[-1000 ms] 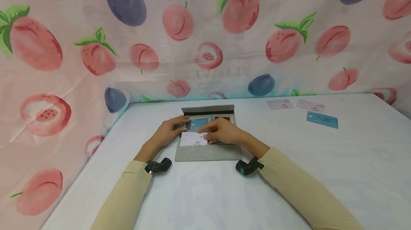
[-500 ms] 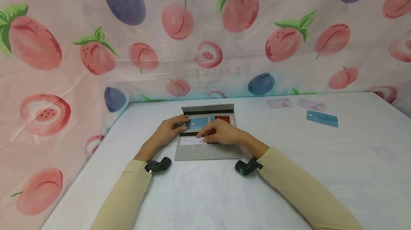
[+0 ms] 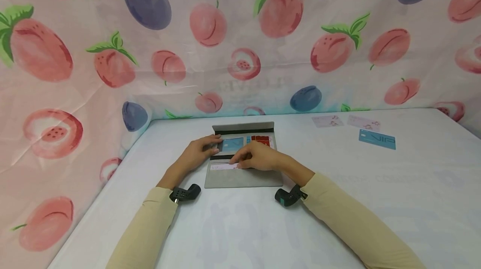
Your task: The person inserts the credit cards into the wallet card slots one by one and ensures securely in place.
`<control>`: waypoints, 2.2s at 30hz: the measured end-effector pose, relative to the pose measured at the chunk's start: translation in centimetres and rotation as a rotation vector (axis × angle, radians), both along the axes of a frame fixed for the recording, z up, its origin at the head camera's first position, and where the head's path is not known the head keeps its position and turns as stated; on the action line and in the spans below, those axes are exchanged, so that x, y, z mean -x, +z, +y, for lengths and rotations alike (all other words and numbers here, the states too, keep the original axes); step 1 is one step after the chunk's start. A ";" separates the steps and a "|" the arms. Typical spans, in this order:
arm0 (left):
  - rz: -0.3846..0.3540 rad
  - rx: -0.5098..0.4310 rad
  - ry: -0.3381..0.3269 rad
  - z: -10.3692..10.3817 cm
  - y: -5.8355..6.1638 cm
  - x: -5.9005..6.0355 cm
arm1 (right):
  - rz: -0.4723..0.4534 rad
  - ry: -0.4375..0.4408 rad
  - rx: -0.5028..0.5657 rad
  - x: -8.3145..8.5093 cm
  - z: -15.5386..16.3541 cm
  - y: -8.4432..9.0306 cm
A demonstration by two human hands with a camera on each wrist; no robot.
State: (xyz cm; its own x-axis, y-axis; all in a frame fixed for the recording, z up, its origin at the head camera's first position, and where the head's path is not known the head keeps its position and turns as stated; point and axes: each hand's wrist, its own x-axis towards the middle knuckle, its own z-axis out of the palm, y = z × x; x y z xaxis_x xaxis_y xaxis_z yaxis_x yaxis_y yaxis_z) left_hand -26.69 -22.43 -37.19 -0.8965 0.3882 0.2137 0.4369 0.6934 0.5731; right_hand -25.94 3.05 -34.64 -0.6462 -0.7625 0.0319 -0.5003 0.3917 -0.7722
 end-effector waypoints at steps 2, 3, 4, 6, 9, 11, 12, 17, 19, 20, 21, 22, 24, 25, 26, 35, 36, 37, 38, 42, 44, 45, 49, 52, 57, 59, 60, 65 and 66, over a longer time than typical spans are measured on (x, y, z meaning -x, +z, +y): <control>0.000 -0.002 0.000 0.0 0.0 0.0 | -0.008 0.006 0.004 0.0 0.0 0.0; -0.001 -0.003 0.000 0.0 0.0 0.0 | -0.013 0.009 0.006 0.0 0.0 -0.1; -0.002 -0.004 0.001 0.0 0.1 -0.1 | -0.019 0.010 0.008 0.0 0.0 -0.1; -0.005 -0.007 0.002 0.0 0.1 -0.1 | -0.030 0.011 0.010 0.1 0.1 -0.1; -0.010 -0.009 0.005 0.0 0.2 -0.1 | -0.042 0.009 0.008 0.0 0.1 -0.1; -0.007 -0.007 0.005 0.0 0.2 -0.2 | -0.048 0.006 0.005 0.0 0.1 0.0; -0.006 -0.008 0.007 0.0 0.2 -0.2 | -0.050 0.004 0.003 0.0 0.1 0.1; -0.005 -0.015 0.006 0.1 0.2 -0.3 | -0.058 -0.001 0.002 -0.1 0.0 0.1; -0.011 -0.019 0.004 0.1 0.2 -0.2 | -0.060 -0.003 -0.001 -0.1 0.0 0.1; -0.012 -0.019 0.002 0.1 0.2 -0.2 | -0.059 -0.004 -0.004 -0.1 0.1 0.2; -0.012 -0.020 0.001 0.1 0.1 -0.2 | -0.053 -0.002 -0.004 -0.1 0.1 0.2; -0.011 -0.021 0.002 0.1 0.1 -0.2 | -0.046 -0.001 -0.007 -0.1 0.1 0.2; -0.003 -0.019 0.003 0.1 0.1 -0.2 | -0.023 0.003 -0.010 -0.1 0.1 0.2; 0.000 -0.020 0.004 0.1 0.1 -0.2 | -0.012 0.004 -0.012 0.0 0.2 0.2; 0.007 -0.016 0.003 0.1 0.0 -0.2 | -0.002 0.006 -0.013 0.0 0.2 0.2; 0.005 -0.018 0.012 0.2 0.1 -0.1 | 0.007 0.000 -0.030 0.3 0.4 0.2; 0.008 -0.015 0.012 0.2 0.1 -0.1 | 0.007 0.001 -0.031 0.4 0.4 0.2; 0.006 -0.014 0.012 0.2 0.1 -0.1 | 0.007 0.004 -0.031 0.4 0.4 0.2; 0.005 -0.014 0.013 0.2 0.0 -0.1 | 0.007 0.006 -0.032 0.4 0.5 0.2; 0.000 -0.016 0.014 0.1 -0.1 0.0 | 0.005 0.019 -0.023 0.4 0.5 0.2; -0.003 -0.019 0.016 0.0 -0.1 0.0 | 0.002 0.023 -0.020 0.4 0.6 0.2; -0.002 -0.020 0.016 0.0 -0.1 0.0 | 0.003 0.026 -0.019 0.5 0.6 0.2; 0.001 -0.020 0.012 0.1 -0.1 0.0 | 0.002 0.037 -0.020 0.6 0.8 0.2; 0.006 -0.023 0.010 0.0 0.0 -0.2 | -0.006 0.051 -0.009 0.7 1.2 0.4; 0.014 -0.028 0.013 0.1 0.0 -0.3 | -0.027 0.025 0.020 0.9 3.0 1.4; 0.016 -0.027 0.011 0.1 0.0 -0.3 | -0.012 -0.011 0.021 1.3 4.0 1.8; 0.018 -0.026 0.010 0.1 0.0 -0.3 | -0.001 -0.030 0.022 1.4 4.6 2.1; 0.017 -0.020 0.013 0.1 0.0 -0.2 | 0.000 -0.135 0.012 2.2 7.8 2.8; 0.013 -0.021 0.015 0.1 0.0 -0.3 | -0.012 -0.159 0.008 2.3 8.5 2.8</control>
State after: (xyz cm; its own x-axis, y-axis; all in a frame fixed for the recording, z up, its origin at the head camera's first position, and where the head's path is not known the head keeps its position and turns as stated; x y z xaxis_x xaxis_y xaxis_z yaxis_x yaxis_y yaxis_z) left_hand -26.43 -22.34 -37.19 -0.8994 0.3700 0.2327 0.4336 0.6880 0.5819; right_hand -28.28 11.51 -31.81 -0.7591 -0.6503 0.0296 -0.4236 0.4589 -0.7810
